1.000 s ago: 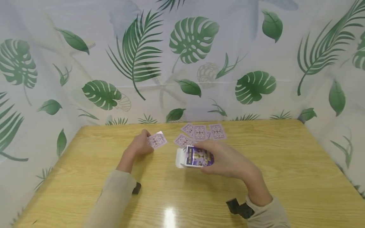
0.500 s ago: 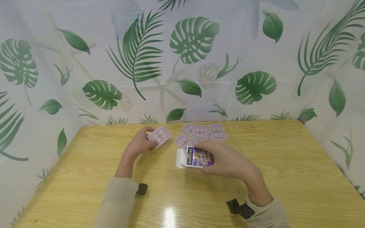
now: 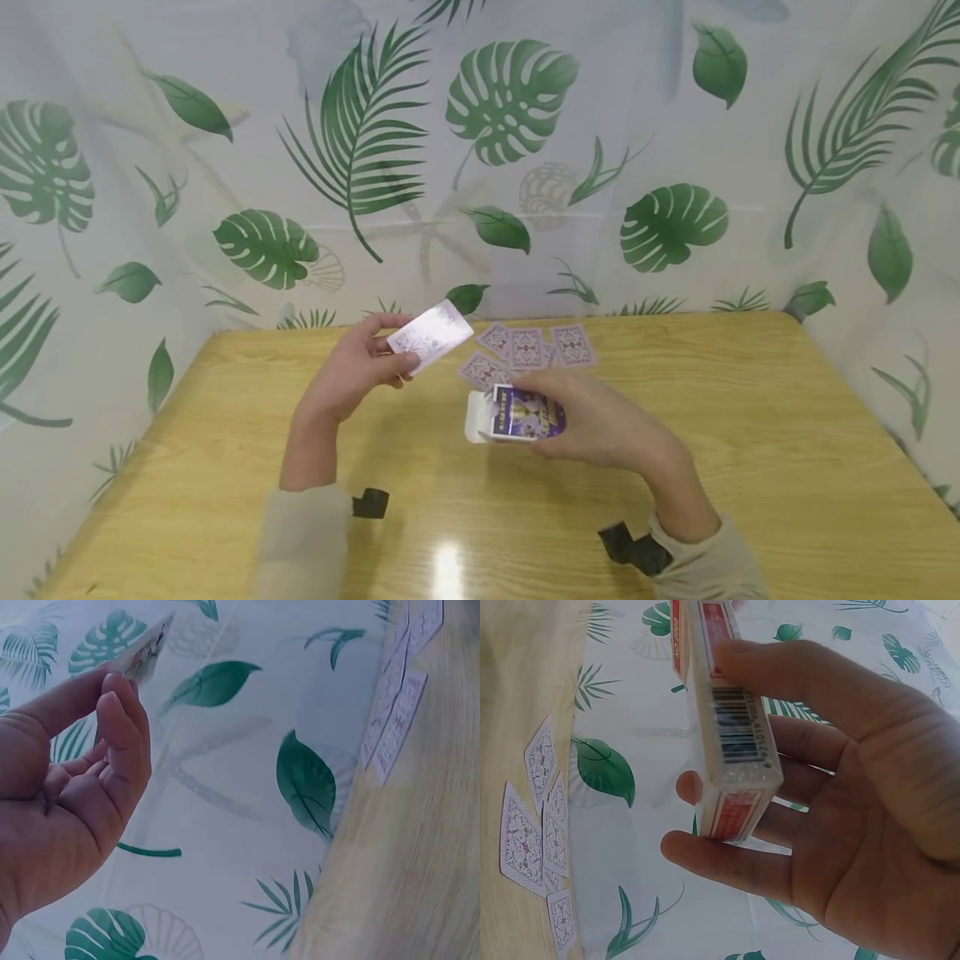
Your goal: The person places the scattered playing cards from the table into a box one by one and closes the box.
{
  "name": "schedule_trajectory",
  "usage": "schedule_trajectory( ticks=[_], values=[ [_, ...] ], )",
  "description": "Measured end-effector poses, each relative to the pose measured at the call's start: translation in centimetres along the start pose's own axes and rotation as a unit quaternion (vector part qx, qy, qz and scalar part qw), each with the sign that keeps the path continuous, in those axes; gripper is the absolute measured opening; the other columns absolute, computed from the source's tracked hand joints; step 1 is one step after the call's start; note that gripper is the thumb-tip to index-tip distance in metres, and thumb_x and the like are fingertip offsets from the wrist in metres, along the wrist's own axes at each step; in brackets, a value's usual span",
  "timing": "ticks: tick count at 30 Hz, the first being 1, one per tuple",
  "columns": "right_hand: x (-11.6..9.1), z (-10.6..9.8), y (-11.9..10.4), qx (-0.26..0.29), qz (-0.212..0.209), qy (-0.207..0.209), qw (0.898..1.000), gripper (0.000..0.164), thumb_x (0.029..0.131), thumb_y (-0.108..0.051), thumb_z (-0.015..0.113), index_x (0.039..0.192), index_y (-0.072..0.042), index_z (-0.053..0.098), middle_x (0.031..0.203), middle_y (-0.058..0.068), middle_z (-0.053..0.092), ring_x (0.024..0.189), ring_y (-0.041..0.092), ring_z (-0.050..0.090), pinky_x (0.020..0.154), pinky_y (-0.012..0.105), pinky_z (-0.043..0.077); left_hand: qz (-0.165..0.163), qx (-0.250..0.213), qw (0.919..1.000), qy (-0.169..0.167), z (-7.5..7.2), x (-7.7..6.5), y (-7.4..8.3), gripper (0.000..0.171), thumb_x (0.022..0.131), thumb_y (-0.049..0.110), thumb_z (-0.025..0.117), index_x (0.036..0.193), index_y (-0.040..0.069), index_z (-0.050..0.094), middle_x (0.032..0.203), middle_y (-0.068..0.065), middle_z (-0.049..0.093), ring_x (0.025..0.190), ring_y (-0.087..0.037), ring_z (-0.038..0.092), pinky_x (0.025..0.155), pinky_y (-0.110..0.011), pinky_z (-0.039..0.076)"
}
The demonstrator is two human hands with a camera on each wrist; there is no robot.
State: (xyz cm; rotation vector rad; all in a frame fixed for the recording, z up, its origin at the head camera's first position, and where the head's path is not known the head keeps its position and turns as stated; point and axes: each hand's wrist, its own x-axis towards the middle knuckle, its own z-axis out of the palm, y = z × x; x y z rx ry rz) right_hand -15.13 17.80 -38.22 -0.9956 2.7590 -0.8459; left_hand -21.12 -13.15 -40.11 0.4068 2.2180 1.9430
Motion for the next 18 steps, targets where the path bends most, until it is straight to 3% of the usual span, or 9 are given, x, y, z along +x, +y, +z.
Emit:
schedule_trajectory(
  ticks=[8,13,18],
  values=[
    [-0.2,0.2,0.1,0.002,0.008,-0.004,1.000,0.063,0.079,-0.017,0.084,0.136,-0.006,0.059,0.132,0.007,0.062,0.112,0.020,0.058,0.093,0.044,0.049,0.017,0.009,0.9942,-0.105,0.7,-1.8,1.2,0.047,0.088,0.001,0.068,0.131,-0.001,0.049,0.095,-0.015,0.070,0.071,-0.030,0.062,0.064,-0.032,0.053],
    [-0.2,0.2,0.0,0.009,0.003,-0.002,1.000,0.063,0.080,-0.018,0.084,0.137,-0.007,0.058,0.132,0.007,0.061,0.111,0.018,0.058,0.092,0.041,0.050,0.012,0.000,0.9909,-0.134,0.8,-2.2,1.6,0.046,0.088,-0.001,0.068,0.129,-0.001,0.048,0.100,-0.017,0.070,0.068,-0.022,0.063,0.062,-0.030,0.052],
    [-0.2,0.0,-0.3,0.003,-0.012,0.016,1.000,0.062,0.079,-0.015,0.083,0.136,-0.007,0.059,0.131,0.006,0.062,0.110,0.019,0.058,0.090,0.039,0.050,0.005,-0.011,0.9865,-0.163,0.7,-2.4,1.7,0.046,0.088,-0.005,0.068,0.130,-0.001,0.047,0.095,-0.017,0.069,0.065,-0.020,0.062,0.058,-0.027,0.053]
  ],
)
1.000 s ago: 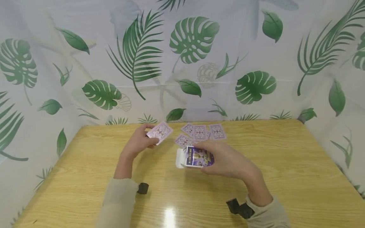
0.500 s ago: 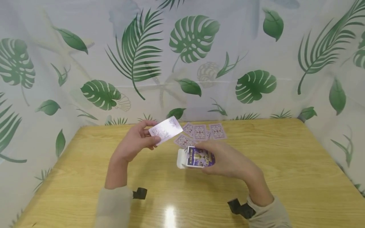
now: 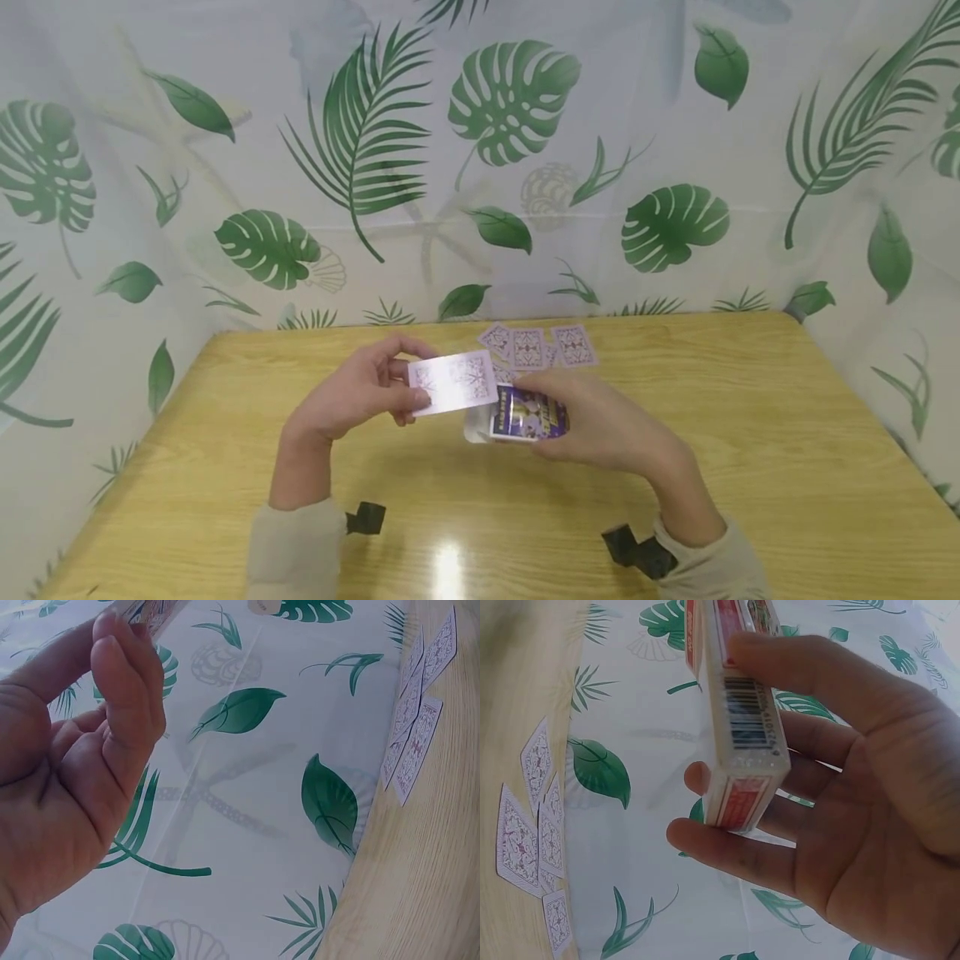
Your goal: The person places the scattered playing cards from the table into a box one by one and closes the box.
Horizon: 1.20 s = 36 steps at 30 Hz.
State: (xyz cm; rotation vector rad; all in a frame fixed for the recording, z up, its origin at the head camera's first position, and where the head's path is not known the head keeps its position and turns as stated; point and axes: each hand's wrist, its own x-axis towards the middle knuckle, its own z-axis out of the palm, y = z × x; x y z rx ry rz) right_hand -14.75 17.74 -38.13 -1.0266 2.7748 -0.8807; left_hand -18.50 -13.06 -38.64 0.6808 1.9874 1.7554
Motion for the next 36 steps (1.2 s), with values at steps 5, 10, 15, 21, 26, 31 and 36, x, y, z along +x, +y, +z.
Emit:
schedule_trajectory(
  ticks=[5,10,15,21,26,31,36],
  values=[
    [-0.08,-0.11,-0.19,-0.005,-0.005,0.010,1.000,0.061,0.079,-0.015,0.084,0.135,-0.007,0.060,0.130,0.006,0.063,0.110,0.019,0.059,0.091,0.041,0.050,-0.013,0.002,0.9995,-0.028,-0.05,-0.38,0.12,0.047,0.088,-0.005,0.068,0.129,-0.001,0.046,0.089,-0.016,0.068,0.065,-0.019,0.061,0.058,-0.026,0.054],
    [-0.18,-0.23,-0.28,-0.006,-0.002,0.009,1.000,0.062,0.079,-0.016,0.084,0.135,-0.008,0.060,0.131,0.006,0.063,0.111,0.020,0.059,0.092,0.043,0.049,-0.021,0.013,0.9989,-0.039,-0.27,-0.69,0.13,0.045,0.088,-0.006,0.067,0.128,-0.002,0.046,0.089,-0.016,0.068,0.063,-0.019,0.061,0.057,-0.026,0.054],
    [-0.26,-0.27,-0.30,-0.007,-0.003,0.008,1.000,0.062,0.079,-0.017,0.084,0.136,-0.008,0.060,0.132,0.007,0.062,0.114,0.022,0.059,0.094,0.046,0.049,-0.021,0.013,0.9985,-0.048,-0.38,-0.80,-0.07,0.045,0.088,-0.006,0.067,0.128,-0.003,0.046,0.086,-0.015,0.067,0.061,-0.017,0.061,0.057,-0.026,0.054],
    [-0.36,-0.29,-0.24,-0.012,-0.010,0.009,1.000,0.062,0.079,-0.018,0.084,0.136,-0.008,0.059,0.132,0.007,0.062,0.115,0.022,0.059,0.093,0.045,0.049,-0.017,0.015,0.9983,-0.054,-0.40,-0.87,-0.29,0.044,0.089,-0.006,0.067,0.128,-0.003,0.047,0.081,-0.013,0.065,0.060,-0.017,0.061,0.057,-0.027,0.055],
    [-0.38,-0.21,-0.12,-0.007,-0.012,0.008,1.000,0.062,0.080,-0.019,0.084,0.136,-0.009,0.059,0.131,0.005,0.063,0.113,0.020,0.059,0.092,0.042,0.050,-0.015,0.029,0.9978,-0.057,-0.29,-0.77,-0.46,0.044,0.089,-0.004,0.068,0.129,-0.003,0.049,0.081,-0.013,0.065,0.061,-0.017,0.061,0.058,-0.028,0.055],
    [-0.38,-0.17,-0.05,-0.002,-0.015,0.007,1.000,0.062,0.080,-0.020,0.084,0.136,-0.009,0.059,0.131,0.004,0.063,0.111,0.018,0.058,0.091,0.039,0.050,-0.026,0.041,0.9971,-0.058,-0.17,-0.64,-0.43,0.041,0.091,0.000,0.067,0.130,0.002,0.053,0.082,-0.013,0.064,0.063,-0.018,0.062,0.060,-0.030,0.055],
    [-0.41,-0.22,-0.08,0.000,-0.020,0.010,1.000,0.062,0.081,-0.019,0.084,0.137,-0.010,0.059,0.131,0.004,0.063,0.111,0.017,0.059,0.090,0.038,0.050,-0.023,0.031,0.9975,-0.060,-0.26,-0.39,-0.78,0.034,0.097,0.002,0.059,0.131,0.001,0.054,0.082,-0.012,0.063,0.064,-0.017,0.061,0.061,-0.029,0.056]
  ],
)
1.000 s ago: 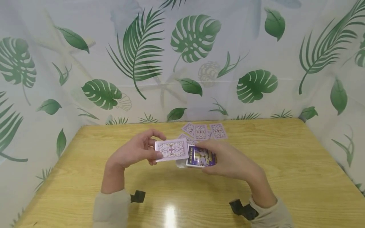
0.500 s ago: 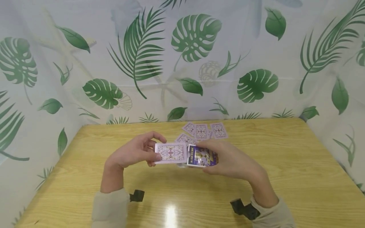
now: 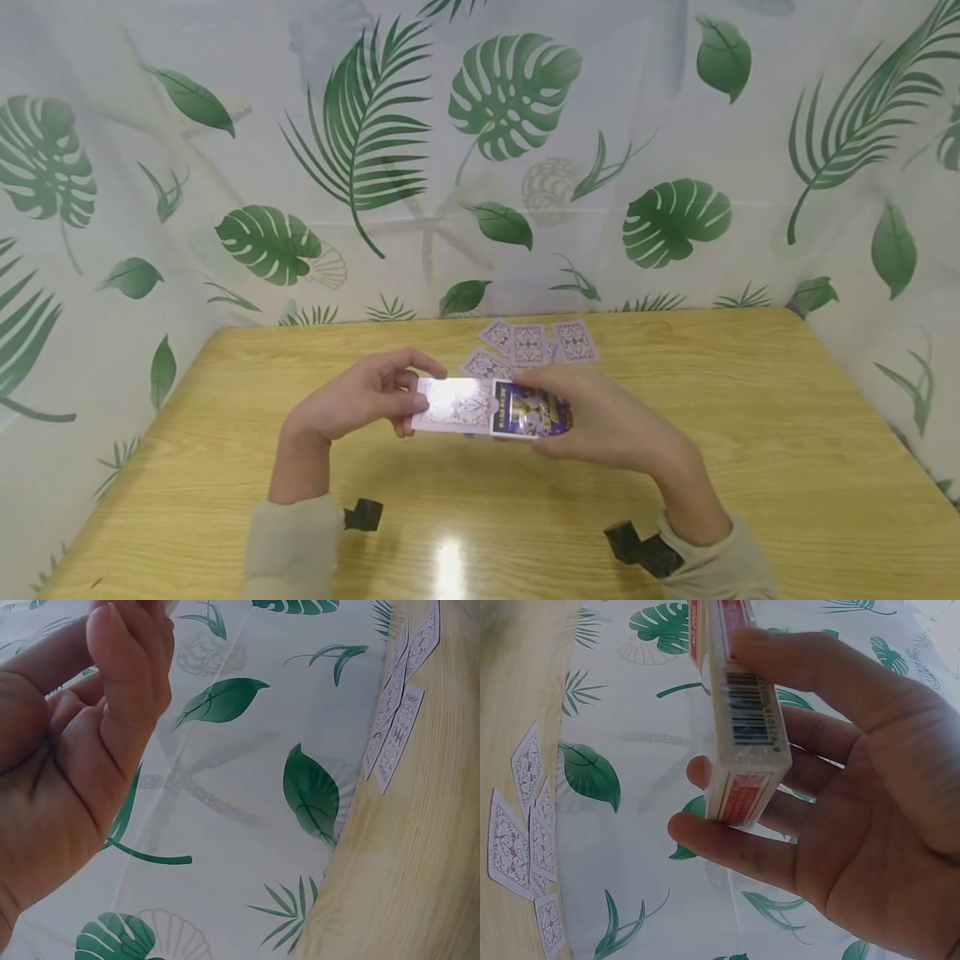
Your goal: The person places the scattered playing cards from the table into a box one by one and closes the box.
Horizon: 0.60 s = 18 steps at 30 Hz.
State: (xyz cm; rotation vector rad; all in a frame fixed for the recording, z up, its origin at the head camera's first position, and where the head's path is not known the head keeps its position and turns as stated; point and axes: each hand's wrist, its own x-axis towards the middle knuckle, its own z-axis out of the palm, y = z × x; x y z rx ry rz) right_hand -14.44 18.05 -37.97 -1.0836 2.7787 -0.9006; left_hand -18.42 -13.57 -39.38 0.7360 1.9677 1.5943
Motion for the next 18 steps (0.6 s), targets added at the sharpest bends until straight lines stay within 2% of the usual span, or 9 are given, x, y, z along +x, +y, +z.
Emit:
schedule_trajectory(
  ticks=[6,14,18],
  values=[
    [0.0,-0.1,-0.2,0.001,0.006,0.000,1.000,0.063,0.080,-0.019,0.084,0.137,-0.012,0.058,0.133,0.004,0.062,0.115,0.019,0.058,0.093,0.043,0.049,0.016,-0.024,0.9996,0.003,-0.2,0.2,-0.5,0.034,0.100,0.004,0.056,0.133,-0.002,0.054,0.079,-0.011,0.060,0.063,-0.016,0.062,0.063,-0.030,0.057],
    [-0.2,-0.3,-0.5,0.006,0.004,0.006,1.000,0.064,0.079,-0.016,0.084,0.137,-0.009,0.058,0.133,0.005,0.062,0.119,0.023,0.058,0.095,0.047,0.049,0.007,-0.071,0.9974,0.010,0.0,0.7,-0.9,0.035,0.099,0.004,0.059,0.132,-0.002,0.051,0.075,-0.010,0.062,0.058,-0.014,0.062,0.060,-0.028,0.056],
    [-0.1,-0.3,-0.5,0.008,0.000,0.010,1.000,0.064,0.079,-0.016,0.084,0.137,-0.010,0.058,0.133,0.005,0.062,0.118,0.023,0.058,0.094,0.045,0.050,0.005,-0.075,0.9971,0.012,0.2,1.1,-1.1,0.035,0.097,0.003,0.060,0.130,-0.003,0.051,0.079,-0.012,0.066,0.057,-0.014,0.059,0.056,-0.026,0.053]
  ],
)
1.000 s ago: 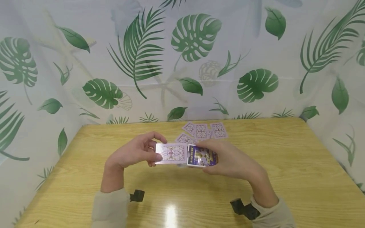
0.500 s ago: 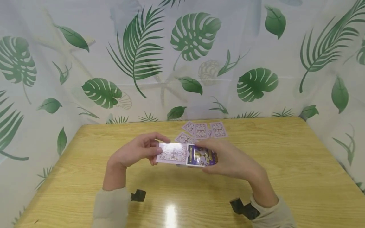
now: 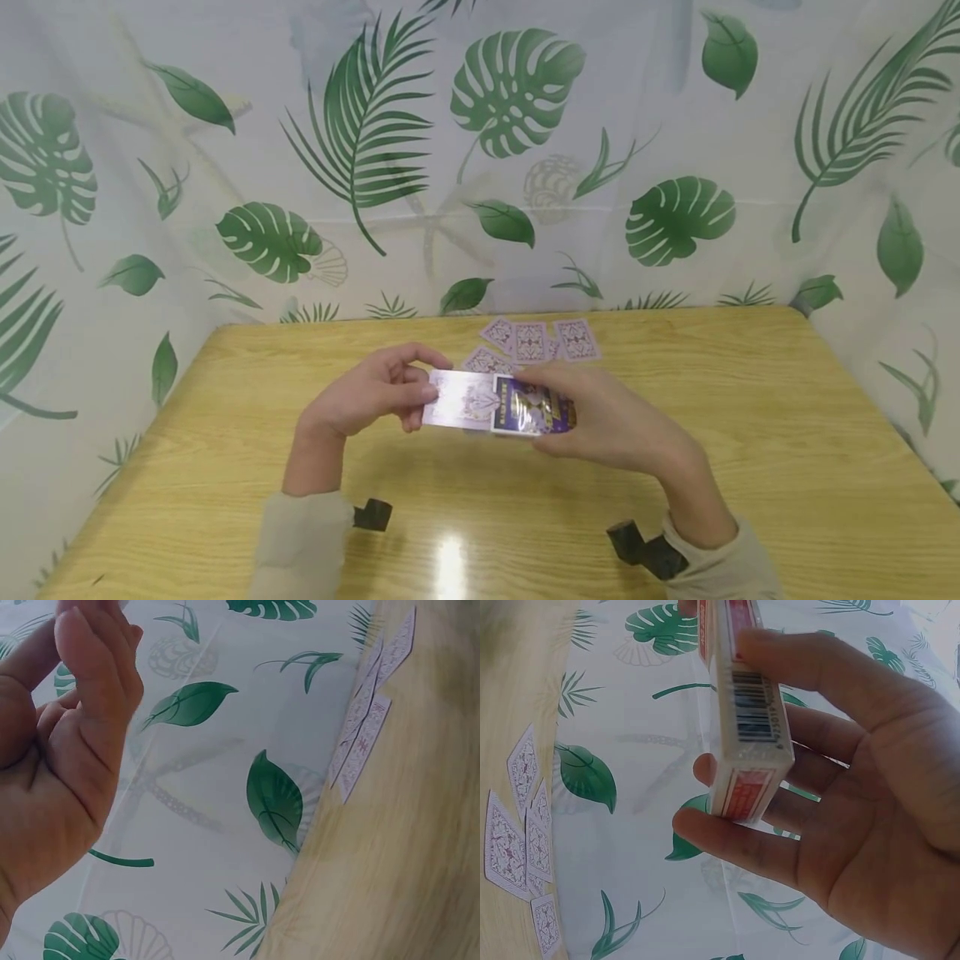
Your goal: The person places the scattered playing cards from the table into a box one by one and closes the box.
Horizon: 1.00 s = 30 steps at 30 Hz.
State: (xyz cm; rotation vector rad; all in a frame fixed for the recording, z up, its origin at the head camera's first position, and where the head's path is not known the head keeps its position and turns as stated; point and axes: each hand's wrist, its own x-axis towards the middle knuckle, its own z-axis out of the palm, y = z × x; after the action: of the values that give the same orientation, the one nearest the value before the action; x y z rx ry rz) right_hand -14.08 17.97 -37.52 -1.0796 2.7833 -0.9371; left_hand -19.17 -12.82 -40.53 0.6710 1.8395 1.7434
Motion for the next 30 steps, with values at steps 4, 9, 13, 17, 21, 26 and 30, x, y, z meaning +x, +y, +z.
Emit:
schedule_trajectory(
  ticks=[4,9,13,17,21,26,30],
  values=[
    [0.0,0.0,0.0,0.000,-0.001,0.003,1.000,0.064,0.080,-0.016,0.084,0.137,-0.010,0.058,0.133,0.005,0.062,0.116,0.022,0.059,0.093,0.043,0.050,-0.012,0.027,0.9995,0.009,0.3,0.6,-0.3,0.036,0.097,0.007,0.062,0.131,0.000,0.052,0.086,-0.011,0.068,0.063,-0.018,0.060,0.059,-0.028,0.053],
    [0.1,0.0,-0.1,0.001,-0.004,0.004,1.000,0.063,0.080,-0.016,0.084,0.137,-0.011,0.059,0.132,0.004,0.062,0.114,0.019,0.059,0.092,0.041,0.050,-0.031,0.064,0.9974,0.008,1.0,1.2,-0.4,0.039,0.097,0.014,0.064,0.132,0.006,0.052,0.092,-0.010,0.066,0.073,-0.024,0.063,0.073,-0.048,0.057],
    [0.2,0.1,-0.1,-0.005,-0.008,0.004,1.000,0.063,0.079,-0.016,0.085,0.137,-0.011,0.059,0.132,0.003,0.062,0.117,0.021,0.059,0.094,0.044,0.050,-0.038,0.067,0.9970,0.002,1.6,1.7,-0.4,0.039,0.096,0.014,0.065,0.133,0.006,0.052,0.094,-0.011,0.066,0.078,-0.034,0.063,0.077,-0.053,0.056],
    [0.3,0.2,-0.1,-0.010,-0.007,0.002,1.000,0.063,0.079,-0.016,0.085,0.136,-0.011,0.060,0.133,0.004,0.062,0.118,0.023,0.059,0.094,0.046,0.050,-0.042,0.066,0.9969,-0.006,2.1,2.0,-0.3,0.042,0.096,0.016,0.064,0.134,0.005,0.050,0.096,-0.012,0.064,0.088,-0.047,0.060,0.072,-0.040,0.058],
    [0.4,0.2,-0.2,-0.007,-0.011,0.000,1.000,0.062,0.079,-0.014,0.085,0.136,-0.012,0.060,0.133,0.003,0.062,0.118,0.022,0.059,0.093,0.045,0.050,-0.046,0.071,0.9964,-0.012,2.5,2.3,-0.4,0.043,0.097,0.017,0.064,0.135,0.005,0.049,0.097,-0.012,0.062,0.087,-0.044,0.062,0.074,-0.042,0.058],
    [0.4,0.4,-0.3,-0.005,-0.025,0.003,1.000,0.062,0.077,-0.012,0.086,0.134,-0.012,0.061,0.131,0.002,0.063,0.117,0.021,0.060,0.093,0.044,0.051,-0.043,0.070,0.9964,-0.024,2.9,2.7,-0.7,0.038,0.097,0.016,0.063,0.132,0.005,0.051,0.102,-0.012,0.063,0.082,-0.024,0.064,0.078,-0.053,0.056],
    [0.4,0.5,-0.3,-0.004,-0.036,0.005,0.999,0.063,0.075,-0.011,0.087,0.133,-0.011,0.062,0.130,0.002,0.064,0.116,0.020,0.061,0.092,0.043,0.052,-0.038,0.067,0.9964,-0.037,3.1,3.0,-0.9,0.035,0.098,0.014,0.062,0.129,0.003,0.051,0.105,-0.013,0.065,0.080,-0.017,0.065,0.075,-0.052,0.056]
  ],
)
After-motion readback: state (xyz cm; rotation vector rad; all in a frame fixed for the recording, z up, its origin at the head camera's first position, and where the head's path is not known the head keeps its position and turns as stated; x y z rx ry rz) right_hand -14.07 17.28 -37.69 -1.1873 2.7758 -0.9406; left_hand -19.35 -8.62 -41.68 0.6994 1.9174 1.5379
